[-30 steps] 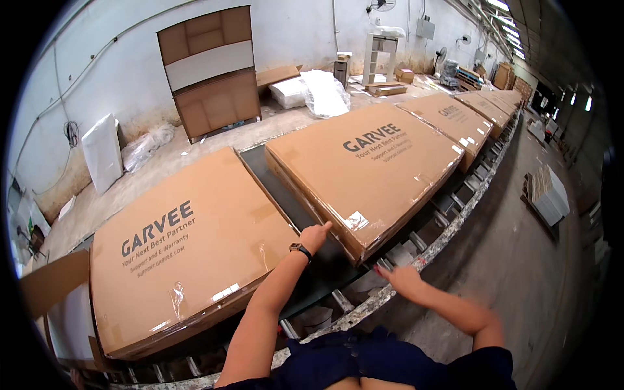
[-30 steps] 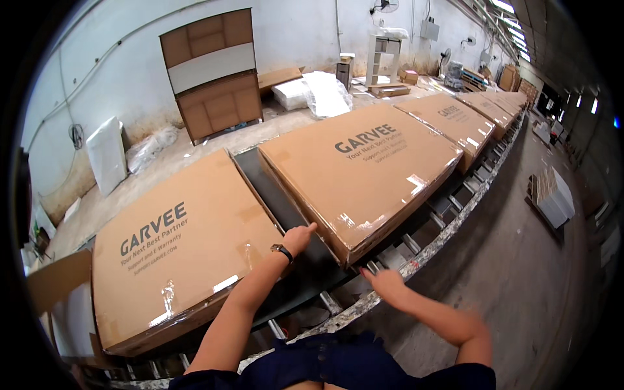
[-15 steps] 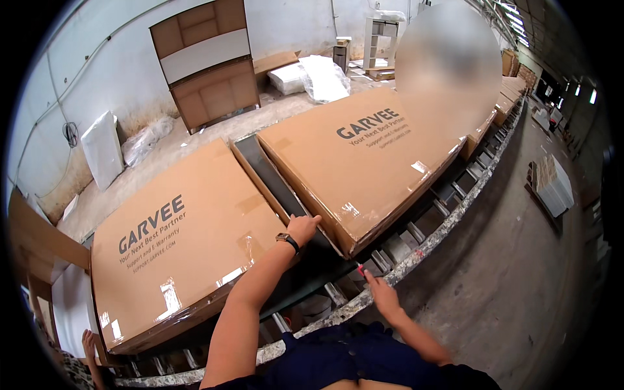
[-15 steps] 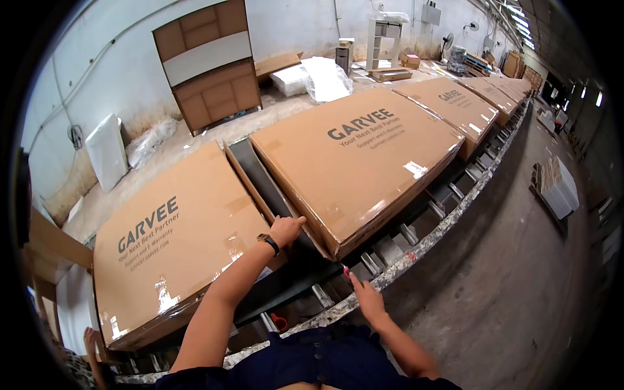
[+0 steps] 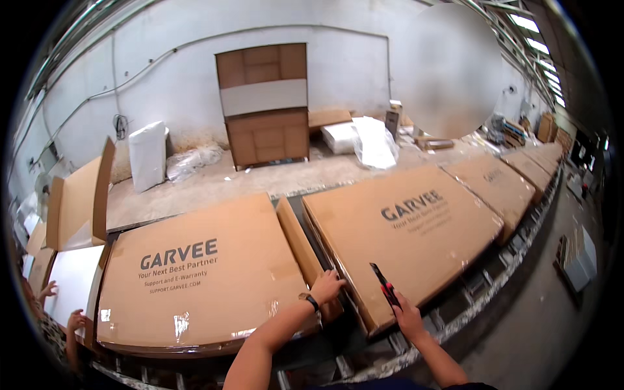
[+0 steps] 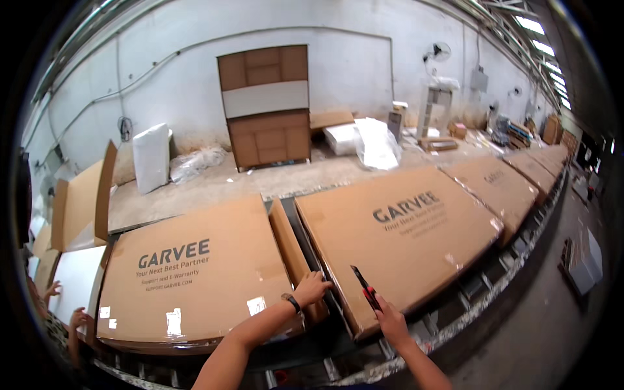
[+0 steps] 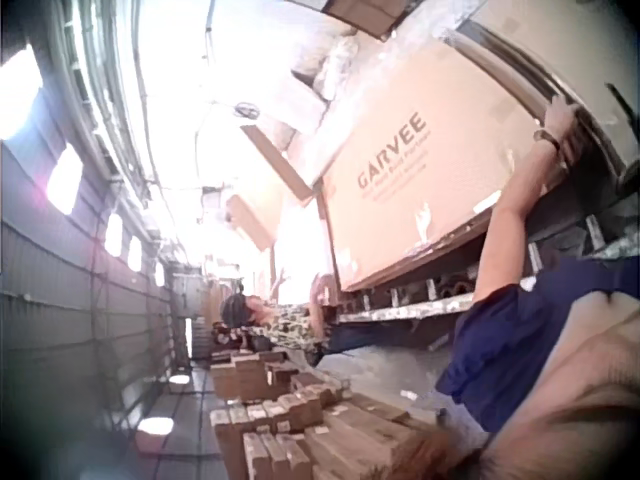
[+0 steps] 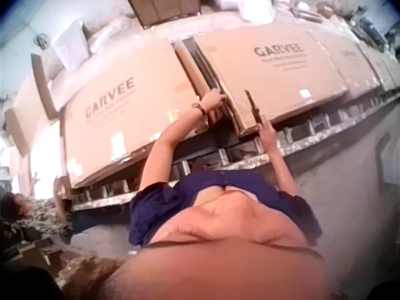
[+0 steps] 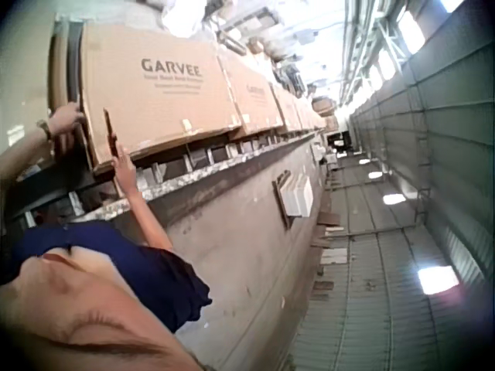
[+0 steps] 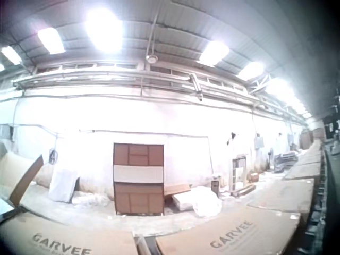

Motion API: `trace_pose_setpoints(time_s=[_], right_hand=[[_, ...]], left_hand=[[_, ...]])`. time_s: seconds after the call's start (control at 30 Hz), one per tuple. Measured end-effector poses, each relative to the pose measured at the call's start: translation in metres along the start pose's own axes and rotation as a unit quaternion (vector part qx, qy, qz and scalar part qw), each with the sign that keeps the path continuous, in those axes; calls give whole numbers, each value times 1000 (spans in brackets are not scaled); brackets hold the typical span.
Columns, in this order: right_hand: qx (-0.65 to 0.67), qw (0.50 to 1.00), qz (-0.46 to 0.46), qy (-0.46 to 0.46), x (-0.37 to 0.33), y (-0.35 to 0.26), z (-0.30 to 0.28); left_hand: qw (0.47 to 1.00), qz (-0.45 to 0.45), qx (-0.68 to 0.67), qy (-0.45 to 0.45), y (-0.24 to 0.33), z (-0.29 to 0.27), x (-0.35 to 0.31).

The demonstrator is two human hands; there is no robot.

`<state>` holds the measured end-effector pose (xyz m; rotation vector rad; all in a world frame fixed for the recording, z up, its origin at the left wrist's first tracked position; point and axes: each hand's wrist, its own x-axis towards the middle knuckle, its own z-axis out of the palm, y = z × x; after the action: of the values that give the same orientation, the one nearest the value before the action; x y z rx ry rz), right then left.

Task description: The person uses a utility knife to cut the plastic wrap and tape on several large cardboard boxes on a conveyor belt, then opens the box lids.

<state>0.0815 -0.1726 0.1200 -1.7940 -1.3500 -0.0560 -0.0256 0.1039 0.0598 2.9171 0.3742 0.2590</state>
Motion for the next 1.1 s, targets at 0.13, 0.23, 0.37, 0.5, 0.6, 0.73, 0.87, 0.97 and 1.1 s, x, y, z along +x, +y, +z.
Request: trace_pose_setpoints(time_s=[0.13, 0.23, 0.37, 0.5, 0.6, 0.73, 0.87, 0.97, 1.1], right_hand=[[91, 989, 16, -114, 135, 12, 44], [19, 988, -71, -133, 221, 49, 113], [-121, 972, -26, -201, 313, 82, 208], [-161, 970, 61, -170, 363, 80, 275], [-186, 970, 56, -146, 386, 97, 316], [-369, 890, 54, -262, 411, 92, 360], [-420, 827, 108, -357, 360, 128, 424], [-356, 875, 162, -286, 333, 128, 416], [-368, 880, 94, -285, 293, 135, 401]], left_hand=[[992, -63, 99, 37, -36, 10, 8], [980, -26, 148, 133, -57, 12, 23], [985, 23, 154, 68, -53, 1, 26], [994, -27, 70, 79, -53, 9, 26], [996, -37, 67, 55, -53, 7, 26], [996, -54, 67, 20, -50, 2, 22], [993, -95, 71, -12, -52, 1, 10], [989, -112, 70, -69, -58, -4, 10], [986, -99, 78, -105, -64, -11, 7]])
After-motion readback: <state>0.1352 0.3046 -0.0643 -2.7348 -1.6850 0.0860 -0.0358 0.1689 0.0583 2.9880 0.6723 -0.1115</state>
